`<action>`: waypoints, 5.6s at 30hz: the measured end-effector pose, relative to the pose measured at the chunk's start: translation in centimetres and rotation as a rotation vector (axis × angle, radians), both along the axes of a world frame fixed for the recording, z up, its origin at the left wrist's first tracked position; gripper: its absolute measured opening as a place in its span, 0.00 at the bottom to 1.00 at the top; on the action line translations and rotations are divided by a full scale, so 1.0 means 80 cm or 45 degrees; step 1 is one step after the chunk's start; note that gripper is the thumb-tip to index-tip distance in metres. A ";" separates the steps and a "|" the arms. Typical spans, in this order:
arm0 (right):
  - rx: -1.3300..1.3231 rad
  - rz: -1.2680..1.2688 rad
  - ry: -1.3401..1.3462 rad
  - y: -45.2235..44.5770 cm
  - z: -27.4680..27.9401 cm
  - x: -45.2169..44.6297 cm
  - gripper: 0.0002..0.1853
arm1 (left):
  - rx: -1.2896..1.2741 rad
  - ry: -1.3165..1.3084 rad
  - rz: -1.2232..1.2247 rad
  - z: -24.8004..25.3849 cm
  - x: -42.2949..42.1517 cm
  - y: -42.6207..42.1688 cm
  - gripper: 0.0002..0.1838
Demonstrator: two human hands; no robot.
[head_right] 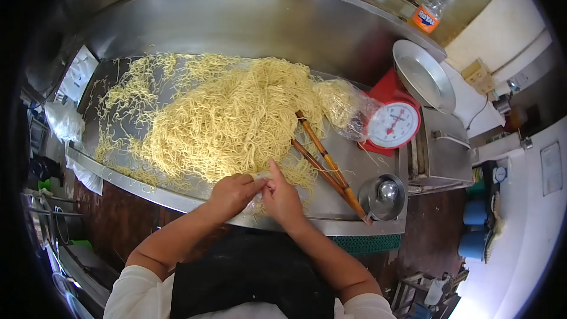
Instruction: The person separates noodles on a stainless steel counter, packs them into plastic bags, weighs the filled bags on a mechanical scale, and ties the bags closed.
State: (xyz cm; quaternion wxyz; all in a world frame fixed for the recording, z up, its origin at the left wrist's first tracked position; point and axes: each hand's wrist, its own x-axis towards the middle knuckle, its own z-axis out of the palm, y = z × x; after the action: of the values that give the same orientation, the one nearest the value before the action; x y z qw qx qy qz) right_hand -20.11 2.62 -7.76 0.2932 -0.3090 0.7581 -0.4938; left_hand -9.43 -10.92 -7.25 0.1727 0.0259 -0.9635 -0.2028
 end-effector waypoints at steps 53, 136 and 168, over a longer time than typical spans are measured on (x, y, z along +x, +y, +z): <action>0.176 -1.243 0.894 0.150 0.084 0.278 0.17 | 0.391 -0.263 -1.915 0.138 0.005 0.143 0.09; 1.628 0.224 0.504 0.036 0.216 -0.042 0.13 | -0.077 -0.612 -0.986 0.034 -0.175 -0.020 0.20; 0.875 0.049 0.361 0.067 0.122 -0.002 0.34 | 0.109 -0.496 0.650 -0.052 0.016 -0.406 0.24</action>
State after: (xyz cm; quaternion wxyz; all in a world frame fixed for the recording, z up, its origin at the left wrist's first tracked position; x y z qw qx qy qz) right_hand -20.31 7.95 1.99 0.2810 -0.2723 0.9067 -0.1572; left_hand -8.15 -43.39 -11.39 0.0292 0.3124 -0.9314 -0.1843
